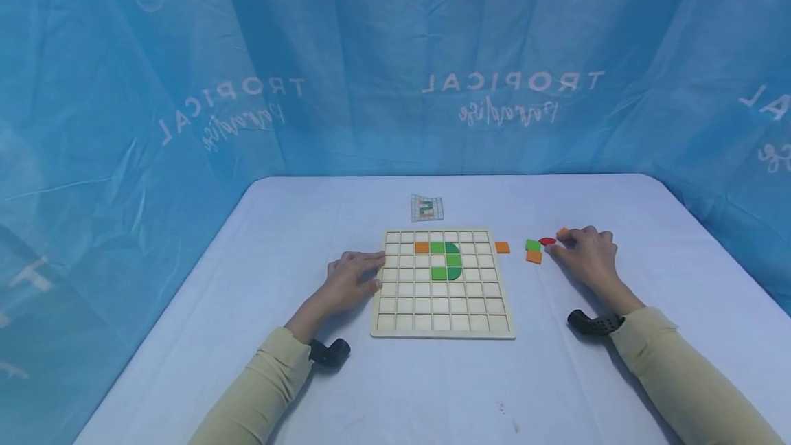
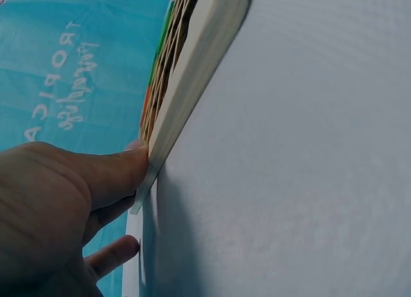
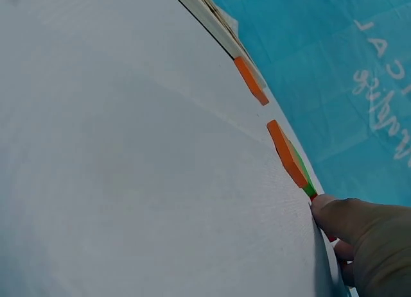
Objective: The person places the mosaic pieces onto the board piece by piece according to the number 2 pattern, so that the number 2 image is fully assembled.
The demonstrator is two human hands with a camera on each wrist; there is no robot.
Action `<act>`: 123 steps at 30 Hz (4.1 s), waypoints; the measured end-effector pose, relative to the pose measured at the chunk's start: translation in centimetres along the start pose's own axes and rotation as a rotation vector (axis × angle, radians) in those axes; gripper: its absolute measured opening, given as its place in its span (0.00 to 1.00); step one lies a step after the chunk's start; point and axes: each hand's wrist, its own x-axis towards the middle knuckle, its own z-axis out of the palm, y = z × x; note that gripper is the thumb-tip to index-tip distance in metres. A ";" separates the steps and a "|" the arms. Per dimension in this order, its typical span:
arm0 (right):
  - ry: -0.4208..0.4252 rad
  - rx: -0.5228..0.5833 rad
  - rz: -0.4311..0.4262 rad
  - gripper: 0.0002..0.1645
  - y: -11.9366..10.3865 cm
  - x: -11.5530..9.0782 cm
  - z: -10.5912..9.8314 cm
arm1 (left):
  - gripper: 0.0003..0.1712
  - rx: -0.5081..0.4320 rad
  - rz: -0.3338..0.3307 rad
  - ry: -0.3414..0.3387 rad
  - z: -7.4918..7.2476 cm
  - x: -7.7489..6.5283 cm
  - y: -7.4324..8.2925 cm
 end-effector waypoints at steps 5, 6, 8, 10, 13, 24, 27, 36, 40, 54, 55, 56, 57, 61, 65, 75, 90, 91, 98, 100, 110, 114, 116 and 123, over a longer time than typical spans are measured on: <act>0.000 0.009 0.003 0.20 -0.2 0.1 0.0 | 0.28 0.000 -0.008 0.004 -0.1 -0.1 0.1; 0.000 0.010 0.002 0.20 -0.2 0.1 0.0 | 0.28 0.003 -0.007 0.005 -0.1 -0.1 0.1; 0.003 0.014 -0.004 0.19 -0.2 0.1 0.0 | 0.28 0.002 -0.005 0.005 0.0 -0.1 0.1; 0.007 0.020 -0.011 0.18 -0.2 0.0 0.0 | 0.28 0.001 -0.002 0.003 0.0 -0.1 0.0; 0.014 0.024 -0.020 0.18 -0.2 -0.1 0.1 | 0.28 -0.007 0.000 -0.001 -0.1 -0.1 0.1; 0.077 0.084 -0.062 0.17 -1.3 0.0 0.0 | 0.28 0.004 -0.001 0.005 -0.1 -0.1 0.2; 0.103 0.120 -0.097 0.16 -2.3 -0.1 -0.2 | 0.28 0.004 -0.001 0.000 -0.1 -0.1 0.2; 0.123 0.253 -0.237 0.15 -6.0 -1.4 0.2 | 0.28 0.011 -0.002 -0.004 -0.1 -0.1 0.1; 0.146 0.295 -0.350 0.16 -7.6 -2.0 1.0 | 0.28 0.006 0.001 -0.001 -0.2 -0.2 0.2; -0.060 0.391 -0.442 0.14 -14.5 -3.5 4.1 | 0.28 0.007 -0.005 -0.002 0.0 -0.1 -0.1; -0.063 0.397 -0.464 0.13 -14.9 -3.4 4.4 | 0.28 0.006 -0.001 0.000 0.0 -0.1 -0.1; -0.064 0.400 -0.482 0.13 -15.2 -3.4 4.6 | 0.28 0.005 0.000 0.003 0.0 -0.1 -0.1; -0.065 0.395 -0.495 0.13 -15.5 -3.4 4.9 | 0.28 0.003 0.004 0.006 0.0 -0.1 -0.1; -0.088 0.364 -0.505 0.13 -16.6 -3.3 5.7 | 0.27 -0.008 0.015 0.008 -0.1 -0.1 -0.1; -0.125 0.346 -0.488 0.11 -17.4 -3.3 6.3 | 0.27 -0.006 0.025 0.012 -0.1 -0.2 -0.2; -0.125 0.284 -0.474 0.13 -17.5 -2.9 7.5 | 0.27 -0.010 0.040 0.023 -0.1 -0.2 -0.1; -0.116 0.212 -0.507 0.13 -17.6 -2.6 8.2 | 0.28 0.006 0.009 0.014 -0.2 -0.1 -0.2; -0.114 0.209 -0.509 0.13 -17.6 -2.6 8.3 | 0.28 0.005 0.009 0.015 -0.2 -0.1 -0.2; -0.115 0.226 -0.513 0.12 -17.5 -2.8 8.2 | 0.28 -0.004 0.023 0.022 -0.1 -0.1 -0.3; -0.116 0.230 -0.514 0.12 -17.4 -2.9 8.2 | 0.27 -0.005 0.024 0.020 -0.1 -0.1 -0.3; -0.098 0.249 -0.526 0.14 -17.1 -3.0 8.3 | 0.28 0.003 0.013 0.014 -0.1 0.0 -0.2; -0.092 0.270 -0.522 0.14 -17.1 -3.0 8.3 | 0.28 -0.005 0.011 0.014 0.0 0.0 -0.1; -0.093 0.279 -0.517 0.14 -17.1 -3.1 8.2 | 0.28 -0.008 0.013 0.012 0.0 0.0 -0.1; -0.087 0.344 -0.484 0.18 -16.7 -3.1 6.7 | 0.28 0.009 0.008 0.007 0.0 -0.1 -0.1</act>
